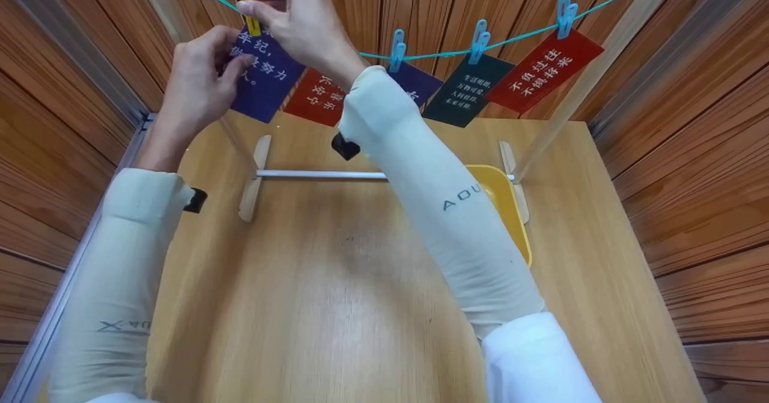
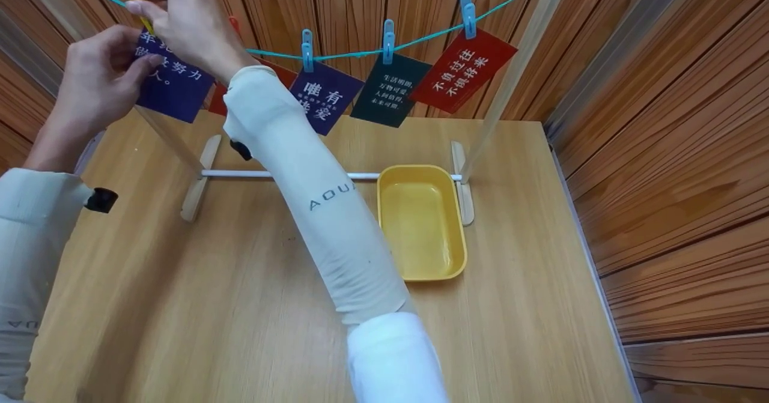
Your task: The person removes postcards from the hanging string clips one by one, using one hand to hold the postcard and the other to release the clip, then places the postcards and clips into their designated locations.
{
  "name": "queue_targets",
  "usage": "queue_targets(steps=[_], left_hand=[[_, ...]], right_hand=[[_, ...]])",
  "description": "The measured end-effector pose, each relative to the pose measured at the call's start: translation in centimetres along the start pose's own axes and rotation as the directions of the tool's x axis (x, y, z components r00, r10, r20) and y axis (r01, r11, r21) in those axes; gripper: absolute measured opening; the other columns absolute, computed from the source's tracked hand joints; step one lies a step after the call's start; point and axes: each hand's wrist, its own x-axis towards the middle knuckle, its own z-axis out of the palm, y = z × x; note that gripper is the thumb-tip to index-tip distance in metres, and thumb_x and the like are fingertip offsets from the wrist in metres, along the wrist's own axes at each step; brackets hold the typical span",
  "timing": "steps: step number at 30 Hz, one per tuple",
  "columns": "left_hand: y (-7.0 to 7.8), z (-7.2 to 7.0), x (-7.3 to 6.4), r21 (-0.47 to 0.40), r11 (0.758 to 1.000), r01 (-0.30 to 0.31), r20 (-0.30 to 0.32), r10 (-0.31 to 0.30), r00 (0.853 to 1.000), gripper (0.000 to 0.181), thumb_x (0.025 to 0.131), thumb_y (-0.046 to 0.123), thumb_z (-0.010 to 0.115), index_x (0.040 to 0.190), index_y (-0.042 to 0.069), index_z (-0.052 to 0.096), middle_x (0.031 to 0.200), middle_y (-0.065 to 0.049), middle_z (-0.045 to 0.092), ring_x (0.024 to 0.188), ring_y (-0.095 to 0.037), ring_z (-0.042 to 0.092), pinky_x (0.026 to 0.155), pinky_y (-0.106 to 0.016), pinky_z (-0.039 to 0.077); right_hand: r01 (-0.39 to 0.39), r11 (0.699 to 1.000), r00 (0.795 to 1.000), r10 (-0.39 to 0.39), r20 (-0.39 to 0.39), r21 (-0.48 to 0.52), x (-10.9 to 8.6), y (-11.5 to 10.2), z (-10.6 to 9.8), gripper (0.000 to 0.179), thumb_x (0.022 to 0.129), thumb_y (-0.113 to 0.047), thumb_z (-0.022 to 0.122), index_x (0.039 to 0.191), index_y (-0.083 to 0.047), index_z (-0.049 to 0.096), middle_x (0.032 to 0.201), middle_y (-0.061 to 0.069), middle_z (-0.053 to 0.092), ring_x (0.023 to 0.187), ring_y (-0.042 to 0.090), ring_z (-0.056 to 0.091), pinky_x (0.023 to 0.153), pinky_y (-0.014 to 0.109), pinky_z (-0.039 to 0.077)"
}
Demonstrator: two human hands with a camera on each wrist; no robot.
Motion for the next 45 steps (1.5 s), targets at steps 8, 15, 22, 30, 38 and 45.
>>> queue_targets(steps=[8, 15, 22, 30, 38, 45], left_hand=[[0.3, -0.1, 0.0, -0.026, 0.999, -0.019, 0.065, 0.021, 0.998, 0.04, 0.111, 0.027, 0.05, 0.144, 0.005, 0.052, 0.141, -0.019, 0.066, 0.13, -0.036, 0.066, 0.112, -0.052, 0.053], [0.1, 0.0, -0.1, -0.019, 1.0, -0.012, 0.037, 0.012, 0.999, 0.042, 0.111, 0.027, 0.049, 0.15, 0.009, 0.052, 0.145, -0.016, 0.066, 0.131, -0.034, 0.066, 0.112, -0.052, 0.053], [-0.1, 0.0, -0.5, 0.002, 0.999, -0.041, -0.001, 0.041, 0.999, 0.037, 0.111, 0.021, 0.05, 0.145, 0.007, 0.057, 0.141, -0.017, 0.068, 0.129, -0.034, 0.069, 0.109, -0.056, 0.055], [0.0, 0.9, -0.2, 0.0, 0.997, -0.077, 0.001, 0.077, 0.997, 0.038, 0.112, 0.02, 0.048, 0.146, 0.007, 0.055, 0.143, -0.018, 0.066, 0.133, -0.034, 0.066, 0.11, -0.055, 0.054], [0.2, 1.6, -0.1, -0.016, 0.998, -0.061, 0.015, 0.062, 0.998, 0.038, 0.111, 0.019, 0.049, 0.147, 0.007, 0.054, 0.144, -0.019, 0.065, 0.133, -0.036, 0.066, 0.111, -0.055, 0.054], [0.2, 1.3, -0.5, -0.017, 0.998, -0.059, 0.009, 0.059, 0.998, 0.038, 0.111, 0.019, 0.049, 0.147, 0.007, 0.054, 0.145, -0.018, 0.065, 0.133, -0.034, 0.066, 0.111, -0.054, 0.054]], right_hand=[[-0.004, 1.0, 1.0, 0.004, -0.023, -0.01, -0.2, 0.0, -0.3, 0.029, 0.106, -0.026, 0.06, 0.129, -0.011, 0.067, 0.123, 0.002, 0.066, 0.115, 0.006, 0.064, 0.101, 0.011, 0.05], [-0.027, 0.998, 0.998, 0.03, -0.05, 0.06, -0.3, 0.2, -0.8, 0.029, 0.105, -0.022, 0.06, 0.131, -0.01, 0.065, 0.122, 0.003, 0.064, 0.118, 0.008, 0.067, 0.103, 0.011, 0.051], [-0.015, 0.994, 0.998, 0.021, -0.058, 0.112, -0.6, 0.4, -1.3, 0.029, 0.105, -0.019, 0.059, 0.132, -0.008, 0.063, 0.126, 0.006, 0.063, 0.125, 0.011, 0.067, 0.104, 0.012, 0.051], [0.027, 0.995, 0.995, -0.018, -0.098, 0.092, -0.8, 1.0, -2.4, 0.029, 0.106, -0.018, 0.058, 0.133, -0.007, 0.062, 0.125, 0.008, 0.065, 0.124, 0.011, 0.069, 0.106, 0.013, 0.051], [0.041, 0.994, 0.995, -0.031, -0.099, 0.102, -1.3, 1.0, -3.0, 0.032, 0.106, -0.015, 0.059, 0.135, -0.004, 0.061, 0.127, 0.009, 0.065, 0.129, 0.013, 0.067, 0.108, 0.012, 0.049], [0.017, 0.994, 0.995, -0.006, -0.102, 0.11, -1.8, 1.0, -4.0, 0.038, 0.105, -0.018, 0.06, 0.141, -0.006, 0.056, 0.132, 0.007, 0.064, 0.136, 0.013, 0.064, 0.109, 0.015, 0.05]])
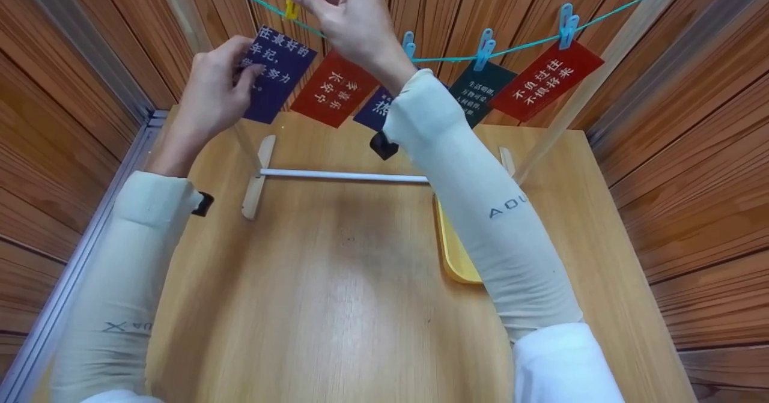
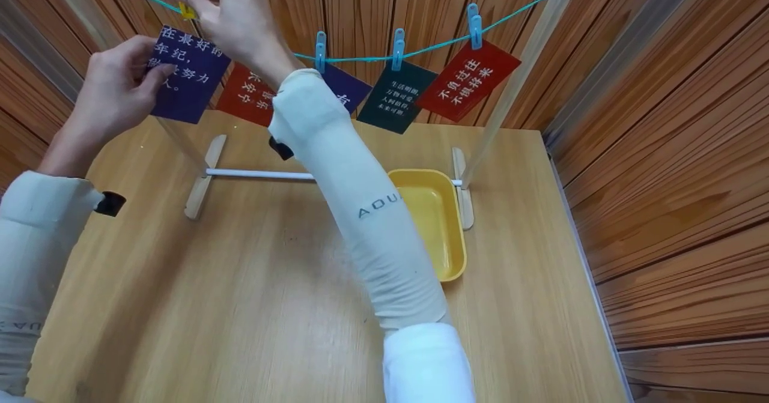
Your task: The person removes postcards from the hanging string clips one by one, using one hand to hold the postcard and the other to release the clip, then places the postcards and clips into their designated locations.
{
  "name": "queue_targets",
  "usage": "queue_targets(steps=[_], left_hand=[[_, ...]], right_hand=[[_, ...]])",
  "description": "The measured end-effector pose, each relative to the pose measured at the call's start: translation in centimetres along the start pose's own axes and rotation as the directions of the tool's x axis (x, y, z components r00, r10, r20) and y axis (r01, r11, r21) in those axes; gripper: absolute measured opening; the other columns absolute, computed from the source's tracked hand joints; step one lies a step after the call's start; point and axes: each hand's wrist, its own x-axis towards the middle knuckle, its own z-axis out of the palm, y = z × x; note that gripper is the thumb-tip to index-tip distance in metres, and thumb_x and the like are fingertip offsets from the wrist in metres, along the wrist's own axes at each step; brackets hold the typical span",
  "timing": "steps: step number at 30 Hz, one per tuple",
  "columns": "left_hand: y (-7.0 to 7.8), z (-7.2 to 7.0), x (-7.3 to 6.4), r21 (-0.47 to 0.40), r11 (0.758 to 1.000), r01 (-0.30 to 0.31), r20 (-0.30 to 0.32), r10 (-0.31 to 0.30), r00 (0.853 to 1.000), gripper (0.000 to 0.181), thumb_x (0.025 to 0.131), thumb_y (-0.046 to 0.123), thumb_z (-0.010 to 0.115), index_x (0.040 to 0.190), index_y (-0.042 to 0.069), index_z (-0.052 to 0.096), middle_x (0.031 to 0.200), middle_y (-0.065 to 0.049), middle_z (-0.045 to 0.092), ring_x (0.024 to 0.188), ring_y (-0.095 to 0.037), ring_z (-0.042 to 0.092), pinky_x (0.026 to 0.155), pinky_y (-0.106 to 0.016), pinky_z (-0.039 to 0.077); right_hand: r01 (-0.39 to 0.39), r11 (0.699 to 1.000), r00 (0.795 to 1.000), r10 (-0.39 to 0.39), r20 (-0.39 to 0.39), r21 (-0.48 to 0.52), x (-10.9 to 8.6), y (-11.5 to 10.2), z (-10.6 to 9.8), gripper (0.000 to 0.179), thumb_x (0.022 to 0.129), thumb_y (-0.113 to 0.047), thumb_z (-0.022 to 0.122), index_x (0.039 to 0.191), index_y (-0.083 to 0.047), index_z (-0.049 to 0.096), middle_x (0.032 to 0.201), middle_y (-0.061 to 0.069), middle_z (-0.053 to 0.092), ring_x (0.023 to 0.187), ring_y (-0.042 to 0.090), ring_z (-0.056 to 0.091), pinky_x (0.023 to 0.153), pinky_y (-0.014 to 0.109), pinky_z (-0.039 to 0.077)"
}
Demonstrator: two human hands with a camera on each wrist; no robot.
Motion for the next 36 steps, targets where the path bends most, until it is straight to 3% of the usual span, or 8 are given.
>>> queue_targets(steps=[6, 11, 16, 20, 25, 36], left_hand=[[-0.2, 0.0, -0.5, 0.004, 1.0, 0.009, -0.023, -0.009, 1.0, 0.037, 0.111, 0.02, 0.05, 0.145, 0.007, 0.056, 0.142, -0.017, 0.067, 0.129, -0.033, 0.069, 0.106, -0.055, 0.057], [-0.3, 0.1, -1.0, -0.006, 1.0, 0.026, -0.028, -0.026, 0.999, 0.035, 0.11, 0.018, 0.051, 0.143, 0.007, 0.058, 0.14, -0.016, 0.069, 0.126, -0.032, 0.07, 0.104, -0.055, 0.058], [-0.3, 0.3, -1.1, -0.017, 0.999, 0.036, -0.036, -0.036, 0.999, 0.034, 0.11, 0.016, 0.053, 0.142, 0.006, 0.059, 0.14, -0.017, 0.069, 0.126, -0.033, 0.07, 0.105, -0.056, 0.057], [-0.2, 0.7, -1.3, -0.048, 0.998, 0.041, -0.034, -0.042, 0.999, 0.034, 0.109, 0.016, 0.053, 0.141, 0.005, 0.059, 0.14, -0.017, 0.069, 0.128, -0.035, 0.068, 0.108, -0.057, 0.055], [0.1, 1.5, -2.0, -0.089, 0.995, 0.041, -0.029, -0.044, 0.999, 0.034, 0.109, 0.016, 0.054, 0.142, 0.006, 0.058, 0.142, -0.017, 0.067, 0.131, -0.035, 0.067, 0.111, -0.058, 0.053], [-0.1, 2.9, -3.0, -0.147, 0.987, 0.061, -0.026, -0.065, 0.998, 0.033, 0.109, 0.016, 0.055, 0.141, 0.007, 0.059, 0.14, -0.016, 0.069, 0.128, -0.034, 0.068, 0.11, -0.058, 0.054]], right_hand=[[0.036, 0.999, 0.999, -0.036, -0.015, -0.015, -0.2, 1.0, -1.5, 0.039, 0.105, -0.02, 0.062, 0.141, -0.005, 0.056, 0.134, 0.007, 0.066, 0.134, 0.012, 0.065, 0.111, 0.016, 0.049], [0.06, 0.998, 0.997, -0.059, -0.049, 0.03, -0.8, 1.8, -2.4, 0.038, 0.104, -0.018, 0.065, 0.138, -0.003, 0.057, 0.132, 0.009, 0.067, 0.132, 0.013, 0.067, 0.111, 0.019, 0.051], [0.045, 0.997, 0.996, -0.04, -0.081, 0.056, -1.6, 2.0, -3.0, 0.042, 0.102, -0.018, 0.068, 0.139, -0.003, 0.057, 0.132, 0.01, 0.067, 0.128, 0.012, 0.068, 0.109, 0.021, 0.053], [0.112, 0.993, 0.99, -0.108, -0.091, 0.045, -2.7, 2.5, -3.6, 0.041, 0.1, -0.019, 0.072, 0.135, -0.001, 0.06, 0.127, 0.011, 0.069, 0.122, 0.012, 0.071, 0.108, 0.022, 0.054], [0.191, 0.982, 0.979, -0.19, -0.071, 0.009, -4.4, 3.3, -3.9, 0.039, 0.097, -0.023, 0.076, 0.127, -0.001, 0.065, 0.118, 0.008, 0.073, 0.107, 0.011, 0.073, 0.103, 0.025, 0.057], [0.198, 0.979, 0.98, -0.199, -0.011, -0.057, -7.1, 4.9, -3.7, 0.042, 0.094, -0.029, 0.08, 0.125, -0.002, 0.068, 0.12, 0.006, 0.078, 0.105, 0.009, 0.074, 0.101, 0.027, 0.059]])
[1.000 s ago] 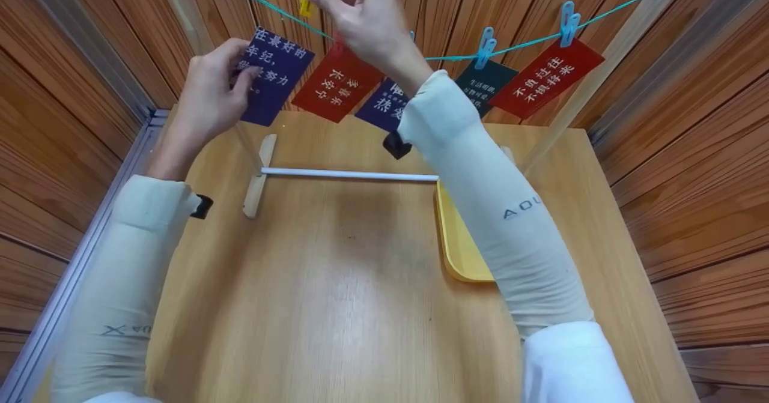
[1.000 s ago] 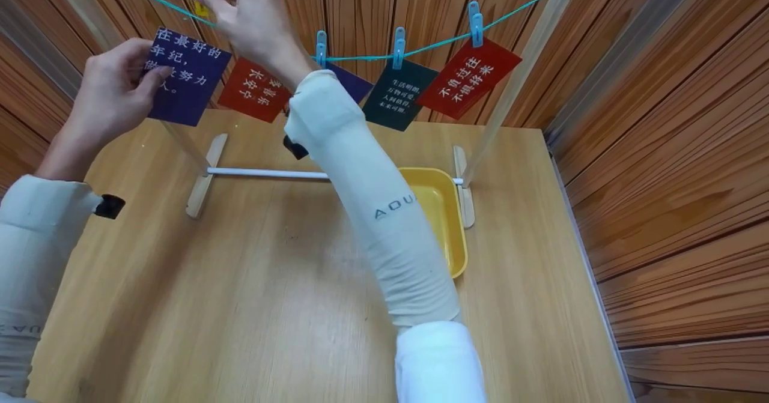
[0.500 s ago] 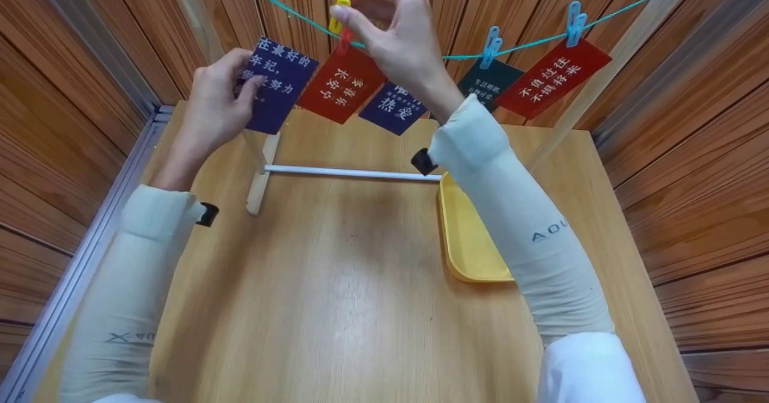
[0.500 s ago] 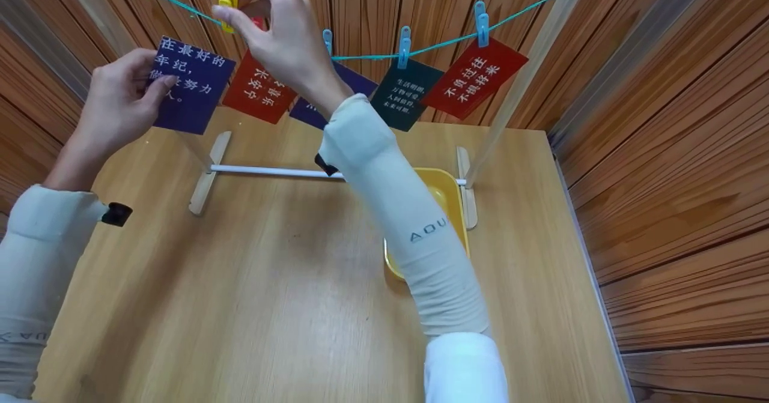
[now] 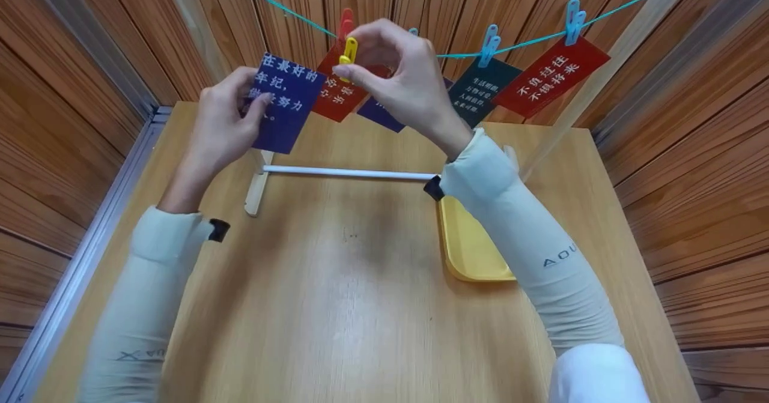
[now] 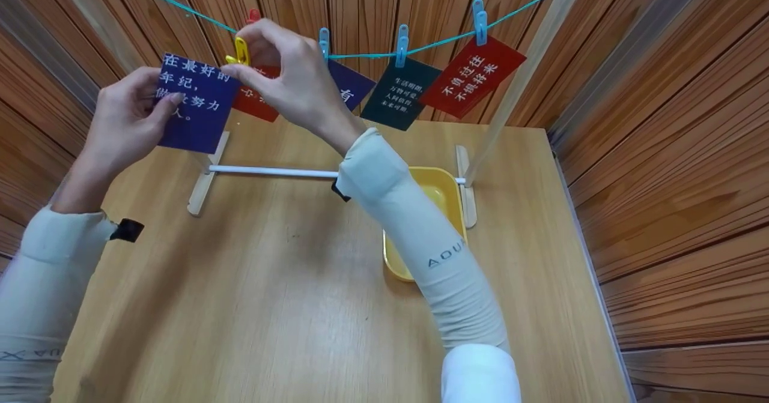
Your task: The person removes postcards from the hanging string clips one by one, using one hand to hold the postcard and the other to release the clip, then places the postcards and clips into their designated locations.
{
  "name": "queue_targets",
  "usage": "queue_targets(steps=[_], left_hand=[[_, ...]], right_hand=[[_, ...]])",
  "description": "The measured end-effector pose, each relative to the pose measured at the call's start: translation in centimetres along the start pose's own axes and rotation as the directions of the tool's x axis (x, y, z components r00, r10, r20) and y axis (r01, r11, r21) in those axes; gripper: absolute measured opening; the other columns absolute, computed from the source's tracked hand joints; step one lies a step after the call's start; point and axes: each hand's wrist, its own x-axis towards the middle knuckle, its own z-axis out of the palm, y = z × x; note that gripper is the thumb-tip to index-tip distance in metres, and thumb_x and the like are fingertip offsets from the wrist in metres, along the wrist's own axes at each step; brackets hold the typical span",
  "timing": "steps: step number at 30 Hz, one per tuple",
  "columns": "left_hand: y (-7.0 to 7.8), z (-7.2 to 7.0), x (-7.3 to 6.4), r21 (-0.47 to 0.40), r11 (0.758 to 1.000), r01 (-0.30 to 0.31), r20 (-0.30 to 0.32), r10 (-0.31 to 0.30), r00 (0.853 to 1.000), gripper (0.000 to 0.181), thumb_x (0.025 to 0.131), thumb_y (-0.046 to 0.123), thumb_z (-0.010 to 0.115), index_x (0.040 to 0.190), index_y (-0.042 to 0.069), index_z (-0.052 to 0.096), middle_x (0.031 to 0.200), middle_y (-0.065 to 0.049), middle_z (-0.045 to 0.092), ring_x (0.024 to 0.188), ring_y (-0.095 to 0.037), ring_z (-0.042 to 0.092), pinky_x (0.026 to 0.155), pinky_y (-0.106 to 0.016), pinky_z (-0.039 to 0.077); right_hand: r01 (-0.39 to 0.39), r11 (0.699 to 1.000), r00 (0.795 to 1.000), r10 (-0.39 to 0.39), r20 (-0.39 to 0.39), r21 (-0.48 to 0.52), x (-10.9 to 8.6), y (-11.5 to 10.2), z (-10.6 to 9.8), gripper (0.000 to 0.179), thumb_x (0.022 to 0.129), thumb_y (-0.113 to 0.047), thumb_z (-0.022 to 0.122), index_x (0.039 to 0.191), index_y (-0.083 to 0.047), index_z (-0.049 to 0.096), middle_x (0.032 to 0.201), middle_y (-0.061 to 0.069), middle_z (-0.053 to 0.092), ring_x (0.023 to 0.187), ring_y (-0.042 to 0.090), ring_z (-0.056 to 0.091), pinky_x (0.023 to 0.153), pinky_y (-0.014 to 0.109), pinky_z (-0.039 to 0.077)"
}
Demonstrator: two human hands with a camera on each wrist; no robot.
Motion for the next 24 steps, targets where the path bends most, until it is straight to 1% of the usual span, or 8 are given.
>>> queue_targets(steps=[6, 10, 13, 19, 24], left_hand=[[-0.5, 0.5, -0.7, -0.002, 1.0, 0.006, -0.006, -0.006, 1.0, 0.032, 0.108, 0.015, 0.056, 0.139, 0.005, 0.06, 0.138, -0.018, 0.07, 0.124, -0.036, 0.07, 0.109, -0.058, 0.055], [-0.7, 0.8, -0.8, -0.016, 1.0, 0.024, -0.015, -0.024, 1.0, 0.031, 0.108, 0.014, 0.057, 0.138, 0.005, 0.061, 0.135, -0.018, 0.072, 0.12, -0.035, 0.072, 0.106, -0.057, 0.057], [-0.9, 1.2, -0.9, -0.032, 0.998, 0.047, -0.011, -0.047, 0.999, 0.03, 0.108, 0.015, 0.057, 0.136, 0.006, 0.061, 0.134, -0.017, 0.072, 0.12, -0.034, 0.072, 0.105, -0.056, 0.057], [-1.8, 2.4, -1.3, -0.1, 0.99, 0.099, 0.021, -0.098, 0.995, 0.03, 0.108, 0.016, 0.057, 0.136, 0.004, 0.06, 0.134, -0.019, 0.071, 0.121, -0.036, 0.072, 0.105, -0.057, 0.057], [-3.0, 3.7, -2.0, -0.183, 0.969, 0.164, 0.061, -0.155, 0.986, 0.031, 0.108, 0.017, 0.057, 0.136, 0.003, 0.059, 0.133, -0.02, 0.071, 0.12, -0.036, 0.072, 0.106, -0.056, 0.057]], right_hand=[[0.016, 1.0, 1.0, -0.016, 0.019, -0.011, -1.5, 1.2, 0.0, 0.042, 0.095, -0.027, 0.079, 0.125, 0.0, 0.068, 0.12, 0.01, 0.078, 0.102, 0.011, 0.075, 0.1, 0.03, 0.059], [0.0, 0.999, 1.0, 0.001, 0.009, -0.038, -2.5, 2.2, -0.3, 0.042, 0.094, -0.029, 0.08, 0.125, -0.002, 0.069, 0.121, 0.008, 0.079, 0.103, 0.01, 0.075, 0.1, 0.028, 0.059], [-0.021, 0.999, 1.0, 0.021, 0.002, -0.049, -3.2, 2.9, -0.5, 0.042, 0.094, -0.031, 0.08, 0.125, -0.003, 0.07, 0.122, 0.007, 0.078, 0.105, 0.009, 0.075, 0.099, 0.029, 0.06], [-0.039, 0.999, 0.999, 0.039, 0.011, -0.03, -4.9, 4.3, -0.1, 0.039, 0.093, -0.031, 0.081, 0.123, -0.007, 0.072, 0.119, 0.004, 0.079, 0.103, 0.009, 0.075, 0.095, 0.032, 0.062], [-0.066, 0.997, 0.996, 0.069, 0.049, -0.05, -6.5, 5.7, 0.5, 0.038, 0.092, -0.032, 0.082, 0.123, -0.011, 0.075, 0.119, 0.001, 0.078, 0.102, 0.011, 0.074, 0.093, 0.031, 0.062]])
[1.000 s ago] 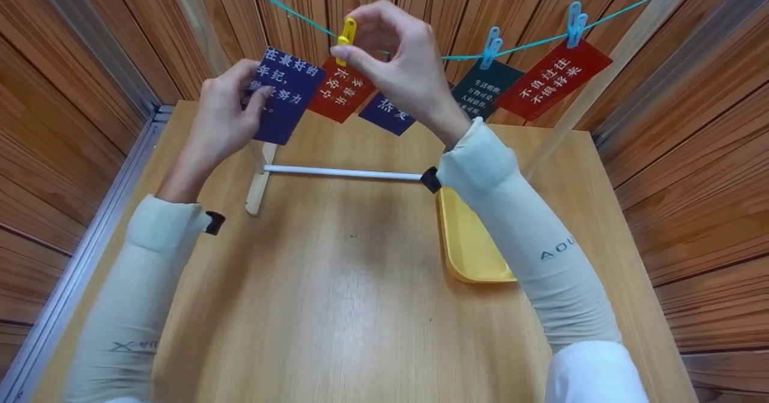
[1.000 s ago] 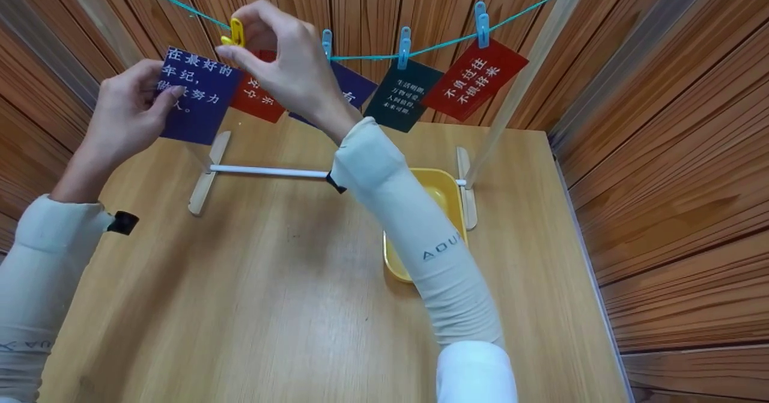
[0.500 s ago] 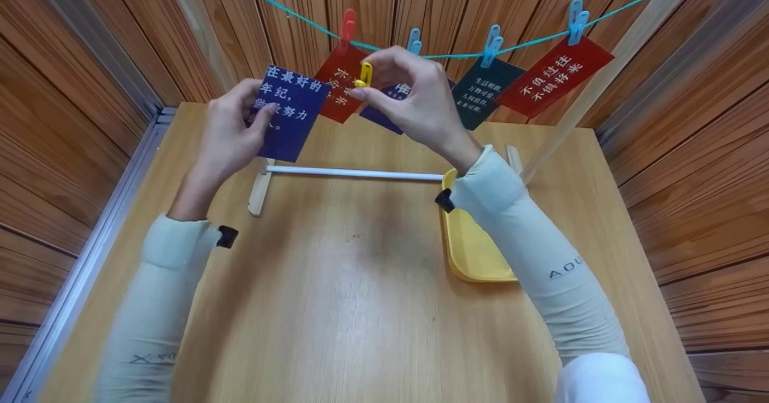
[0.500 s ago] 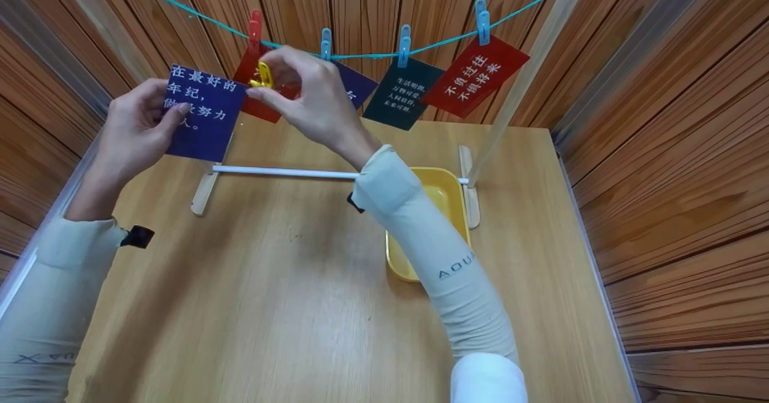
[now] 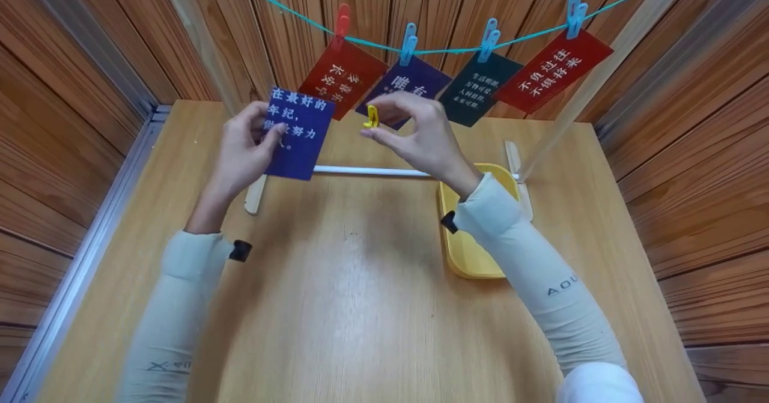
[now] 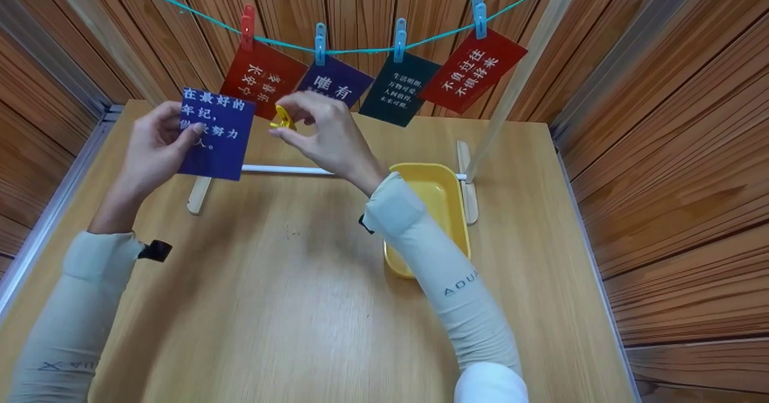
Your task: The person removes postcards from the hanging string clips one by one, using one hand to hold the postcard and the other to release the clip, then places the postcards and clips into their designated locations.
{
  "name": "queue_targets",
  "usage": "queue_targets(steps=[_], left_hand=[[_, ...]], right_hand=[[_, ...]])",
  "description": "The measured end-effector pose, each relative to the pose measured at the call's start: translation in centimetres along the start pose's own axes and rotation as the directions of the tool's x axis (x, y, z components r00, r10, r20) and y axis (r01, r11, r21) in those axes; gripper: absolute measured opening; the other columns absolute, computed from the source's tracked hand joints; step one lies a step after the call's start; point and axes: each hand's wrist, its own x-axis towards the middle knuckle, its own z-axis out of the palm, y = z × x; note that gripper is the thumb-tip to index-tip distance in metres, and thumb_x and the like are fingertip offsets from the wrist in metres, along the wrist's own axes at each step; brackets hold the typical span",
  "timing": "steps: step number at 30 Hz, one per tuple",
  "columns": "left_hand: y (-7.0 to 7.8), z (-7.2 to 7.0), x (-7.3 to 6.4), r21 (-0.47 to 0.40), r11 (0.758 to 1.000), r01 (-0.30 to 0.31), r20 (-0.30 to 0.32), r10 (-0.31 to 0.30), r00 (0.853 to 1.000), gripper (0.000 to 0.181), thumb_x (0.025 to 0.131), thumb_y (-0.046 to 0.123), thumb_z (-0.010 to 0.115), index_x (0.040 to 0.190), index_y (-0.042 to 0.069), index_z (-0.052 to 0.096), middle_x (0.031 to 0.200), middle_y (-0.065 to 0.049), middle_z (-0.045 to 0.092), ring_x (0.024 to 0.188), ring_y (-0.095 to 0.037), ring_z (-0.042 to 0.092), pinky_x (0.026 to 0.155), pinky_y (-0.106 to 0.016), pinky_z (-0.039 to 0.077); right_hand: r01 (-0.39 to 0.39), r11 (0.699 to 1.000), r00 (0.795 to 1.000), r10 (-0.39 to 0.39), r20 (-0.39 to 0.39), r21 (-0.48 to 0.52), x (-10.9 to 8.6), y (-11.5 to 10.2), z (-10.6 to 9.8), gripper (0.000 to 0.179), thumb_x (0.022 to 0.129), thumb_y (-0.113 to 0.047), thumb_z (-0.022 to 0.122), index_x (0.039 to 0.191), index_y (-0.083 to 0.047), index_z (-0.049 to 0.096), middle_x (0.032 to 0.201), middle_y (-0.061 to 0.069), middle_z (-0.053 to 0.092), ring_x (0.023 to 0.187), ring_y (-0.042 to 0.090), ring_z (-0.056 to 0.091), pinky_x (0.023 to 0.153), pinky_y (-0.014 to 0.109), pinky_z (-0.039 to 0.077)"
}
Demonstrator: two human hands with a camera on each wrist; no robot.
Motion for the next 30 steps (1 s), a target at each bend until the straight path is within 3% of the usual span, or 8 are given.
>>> queue_targets(steps=[6, 10, 17, 21, 27, 30], left_hand=[[-1.8, 1.5, -0.3, -0.11, 0.991, 0.082, 0.057, -0.076, 0.995, 0.029, 0.108, 0.015, 0.058, 0.133, 0.0, 0.059, 0.127, -0.021, 0.074, 0.113, -0.034, 0.075, 0.101, -0.051, 0.06], [-2.8, 2.6, -0.4, -0.138, 0.977, 0.162, 0.092, -0.15, 0.984, 0.031, 0.108, 0.018, 0.059, 0.136, 0.005, 0.058, 0.133, -0.018, 0.072, 0.117, -0.032, 0.073, 0.106, -0.052, 0.058], [-4.9, 5.0, -0.4, -0.187, 0.951, 0.248, 0.133, -0.225, 0.965, 0.034, 0.107, 0.018, 0.059, 0.139, 0.007, 0.055, 0.139, -0.015, 0.066, 0.122, -0.031, 0.07, 0.111, -0.049, 0.055], [-6.0, 6.3, -0.5, -0.203, 0.928, 0.314, 0.168, -0.283, 0.944, 0.034, 0.108, 0.019, 0.059, 0.14, 0.008, 0.054, 0.136, -0.014, 0.07, 0.121, -0.029, 0.07, 0.11, -0.046, 0.056], [-7.3, 8.1, -1.1, -0.205, 0.888, 0.412, 0.227, -0.367, 0.902, 0.033, 0.109, 0.019, 0.056, 0.141, 0.009, 0.052, 0.135, -0.014, 0.068, 0.123, -0.027, 0.069, 0.109, -0.044, 0.057], [-8.0, 9.0, -1.5, -0.22, 0.874, 0.433, 0.234, -0.384, 0.893, 0.033, 0.11, 0.017, 0.053, 0.141, 0.008, 0.052, 0.133, -0.016, 0.068, 0.12, -0.027, 0.07, 0.105, -0.042, 0.059]], right_hand=[[-0.026, 1.0, 0.999, 0.025, 0.044, 0.005, -1.4, 1.5, 0.3, 0.039, 0.092, -0.033, 0.083, 0.123, -0.011, 0.075, 0.117, 0.001, 0.078, 0.101, 0.011, 0.073, 0.093, 0.031, 0.062], [-0.064, 0.998, 0.996, 0.064, 0.065, 0.004, -2.3, 2.8, 0.3, 0.039, 0.092, -0.034, 0.082, 0.124, -0.012, 0.075, 0.117, -0.001, 0.078, 0.1, 0.01, 0.073, 0.094, 0.031, 0.063], [-0.154, 0.987, 0.984, 0.157, 0.081, -0.035, -3.9, 5.3, -0.1, 0.039, 0.092, -0.033, 0.082, 0.126, -0.016, 0.075, 0.119, -0.002, 0.078, 0.101, 0.011, 0.074, 0.096, 0.031, 0.062], [-0.197, 0.979, 0.977, 0.2, 0.078, -0.046, -4.8, 6.6, -0.5, 0.039, 0.092, -0.034, 0.082, 0.127, -0.017, 0.074, 0.12, -0.001, 0.078, 0.102, 0.014, 0.074, 0.096, 0.033, 0.063], [-0.246, 0.967, 0.964, 0.251, 0.083, -0.062, -6.1, 8.3, -1.1, 0.041, 0.093, -0.035, 0.081, 0.129, -0.018, 0.074, 0.12, 0.001, 0.078, 0.101, 0.014, 0.074, 0.098, 0.036, 0.063], [-0.277, 0.958, 0.955, 0.284, 0.091, -0.078, -6.9, 9.2, -1.5, 0.041, 0.093, -0.034, 0.082, 0.13, -0.017, 0.074, 0.12, 0.002, 0.078, 0.102, 0.017, 0.074, 0.099, 0.04, 0.062]])
